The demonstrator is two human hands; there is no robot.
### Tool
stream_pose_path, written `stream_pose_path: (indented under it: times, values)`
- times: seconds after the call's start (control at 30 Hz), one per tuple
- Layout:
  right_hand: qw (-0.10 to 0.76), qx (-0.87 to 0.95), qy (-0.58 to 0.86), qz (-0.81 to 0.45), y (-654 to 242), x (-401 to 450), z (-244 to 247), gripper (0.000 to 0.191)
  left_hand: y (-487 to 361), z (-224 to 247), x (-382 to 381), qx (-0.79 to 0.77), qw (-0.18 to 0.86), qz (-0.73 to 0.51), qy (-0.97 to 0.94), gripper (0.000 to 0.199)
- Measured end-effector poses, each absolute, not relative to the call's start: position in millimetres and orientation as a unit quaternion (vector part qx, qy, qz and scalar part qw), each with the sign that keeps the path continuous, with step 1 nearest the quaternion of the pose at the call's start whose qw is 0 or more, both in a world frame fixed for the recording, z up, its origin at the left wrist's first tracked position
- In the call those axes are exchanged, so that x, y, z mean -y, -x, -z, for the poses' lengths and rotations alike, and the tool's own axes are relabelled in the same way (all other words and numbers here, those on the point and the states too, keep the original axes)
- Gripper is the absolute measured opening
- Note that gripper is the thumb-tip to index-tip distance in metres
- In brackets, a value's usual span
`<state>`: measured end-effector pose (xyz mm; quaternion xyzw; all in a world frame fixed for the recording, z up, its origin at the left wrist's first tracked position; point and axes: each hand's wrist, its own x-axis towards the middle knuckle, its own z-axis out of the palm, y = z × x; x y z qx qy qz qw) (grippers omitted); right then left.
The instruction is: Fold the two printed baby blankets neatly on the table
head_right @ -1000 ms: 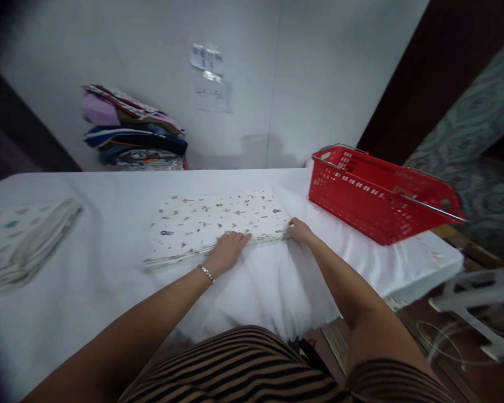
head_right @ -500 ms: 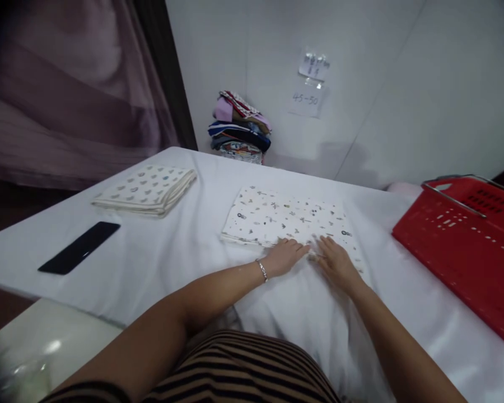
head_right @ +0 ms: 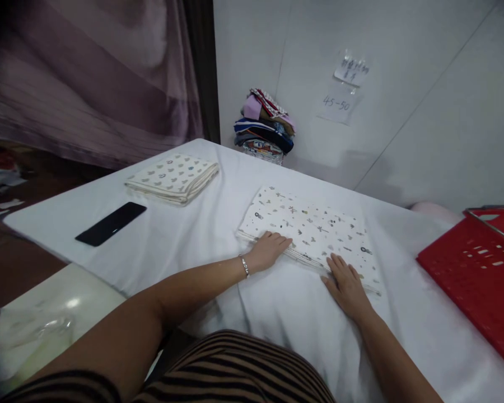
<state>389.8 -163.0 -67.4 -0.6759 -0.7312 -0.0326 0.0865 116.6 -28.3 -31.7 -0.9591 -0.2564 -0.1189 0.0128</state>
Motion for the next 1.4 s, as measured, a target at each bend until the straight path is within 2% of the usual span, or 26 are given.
stream_pose_path:
  times: [0.23, 0.47, 0.67, 0.9, 1.03, 1.13, 1.27, 1.4]
  values:
    - [0.083, 0.73, 0.677, 0.043, -380, 162, 55, 0.058, -78, 29, 11, 0.314, 0.023, 0.113, 0.942, 0.045]
    - [0.09, 0.771, 0.63, 0.033, -324, 132, 35, 0.052, -68, 30, 7, 0.314, 0.021, 0.119, 0.942, 0.05]
    - [0.093, 0.802, 0.59, -0.007, -288, 106, 39, 0.049, -61, 27, 1, 0.294, 0.009, 0.109, 0.949, 0.049]
    - [0.109, 0.802, 0.588, -0.02, -287, 109, 49, 0.047, -52, 30, 5, 0.281, -0.005, 0.128, 0.951, 0.042]
    - [0.127, 0.796, 0.59, -0.052, -288, 108, 46, 0.048, -34, 27, 5, 0.296, -0.059, 0.18, 0.936, 0.046]
    - [0.178, 0.792, 0.581, -0.063, -283, 100, 41, 0.043, -9, 23, -4, 0.383, -0.114, 0.249, 0.883, 0.049]
    - [0.266, 0.787, 0.552, -0.071, -256, 76, 32, 0.03, 18, 20, -19, 0.553, -0.226, 0.303, 0.742, 0.036]
    - [0.3, 0.793, 0.523, -0.084, -218, 46, 25, 0.021, 22, 20, -20, 0.556, -0.32, 0.265, 0.72, 0.024]
